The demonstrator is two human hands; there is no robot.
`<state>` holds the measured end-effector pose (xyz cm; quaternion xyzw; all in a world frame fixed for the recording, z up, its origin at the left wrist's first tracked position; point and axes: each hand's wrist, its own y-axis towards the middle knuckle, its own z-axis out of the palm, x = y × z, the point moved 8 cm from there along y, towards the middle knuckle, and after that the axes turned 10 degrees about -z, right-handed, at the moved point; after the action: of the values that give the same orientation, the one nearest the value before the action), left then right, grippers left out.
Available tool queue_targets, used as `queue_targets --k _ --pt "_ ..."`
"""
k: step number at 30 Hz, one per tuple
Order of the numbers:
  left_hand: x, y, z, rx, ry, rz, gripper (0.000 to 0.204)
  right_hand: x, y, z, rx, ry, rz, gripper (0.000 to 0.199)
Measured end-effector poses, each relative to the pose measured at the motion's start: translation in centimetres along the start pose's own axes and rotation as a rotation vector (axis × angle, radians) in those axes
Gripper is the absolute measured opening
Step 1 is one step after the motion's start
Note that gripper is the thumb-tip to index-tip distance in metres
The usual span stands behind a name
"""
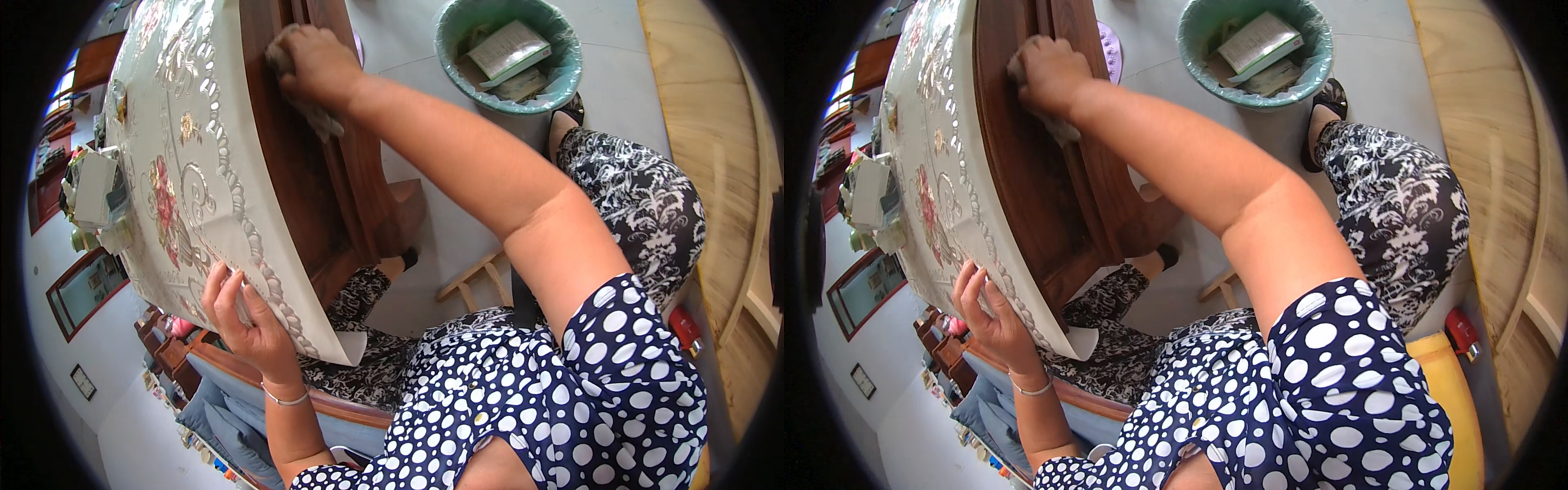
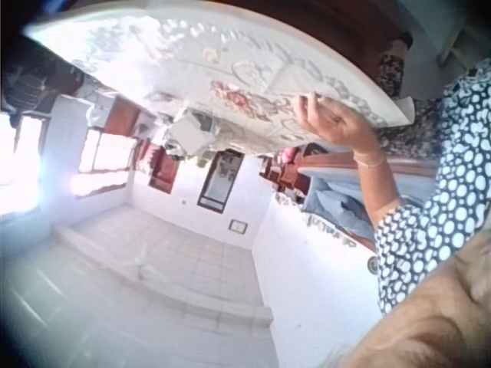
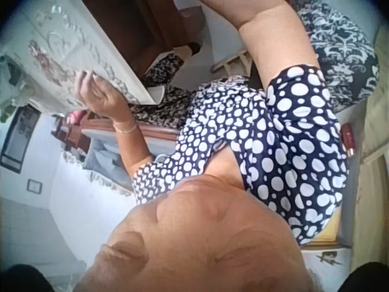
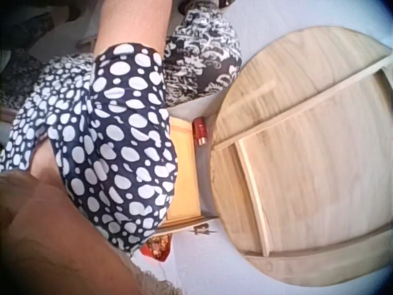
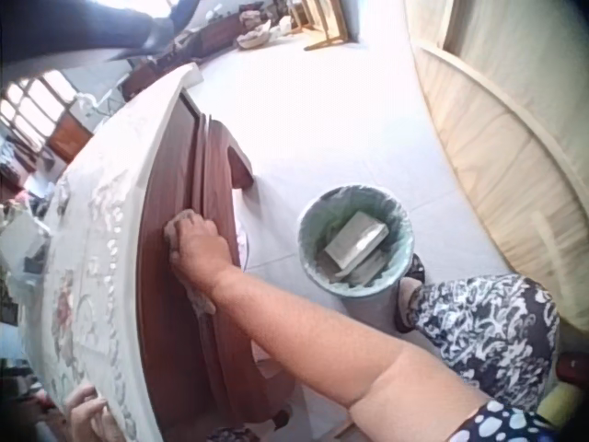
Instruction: The person wipes the wooden legs and edges of a table covered with a floral tablecloth using a cloth. They systematically clean the vertical surfaces of the table legs and the underside of the table edge while kneeling on the floor.
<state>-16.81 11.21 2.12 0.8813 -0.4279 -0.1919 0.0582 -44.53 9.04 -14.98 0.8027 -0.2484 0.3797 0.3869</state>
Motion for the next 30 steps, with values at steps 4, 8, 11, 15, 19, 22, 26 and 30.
queue_targets --k 4,8,11,15,19,22,26,30 --pt "0.3 -0.2 0.0 0.028 -0.013 -0.018 0.016 -1.5 5.1 -0.7 0.095 -0.005 0.06 0.037" --pt "0.0 -0.3 0.0 0.036 -0.014 -0.019 0.016 -3.0 8.2 -0.3 0.135 -0.169 0.087 0.031" --pt "-0.4 0.1 0.2 0.031 -0.018 0.006 0.015 -4.5 9.0 -0.3 0.146 -0.22 0.141 0.03" --pt "-0.2 -0.2 -0.2 0.011 -0.013 -0.01 0.015 -2.4 6.0 -1.5 0.221 -0.087 0.248 0.034" --pt "-0.7 -0.1 -0.2 -0.019 -0.004 0.023 0.014 -1.1 3.9 0.0 0.109 -0.556 -0.232 0.031" --pt "-0.6 -0.3 -0.5 -0.037 -0.018 0.019 0.015 2.2 -0.3 -0.3 0.311 -0.551 -0.285 0.026" --pt "-0.6 -0.4 -0.5 -0.053 -0.047 0.039 0.014 5.1 -5.0 -0.7 0.345 -0.623 -0.397 0.025" --pt "-0.3 -0.5 -0.5 -0.071 -0.052 0.059 0.014 7.8 -9.2 -0.7 0.21 -0.706 -0.476 0.025"
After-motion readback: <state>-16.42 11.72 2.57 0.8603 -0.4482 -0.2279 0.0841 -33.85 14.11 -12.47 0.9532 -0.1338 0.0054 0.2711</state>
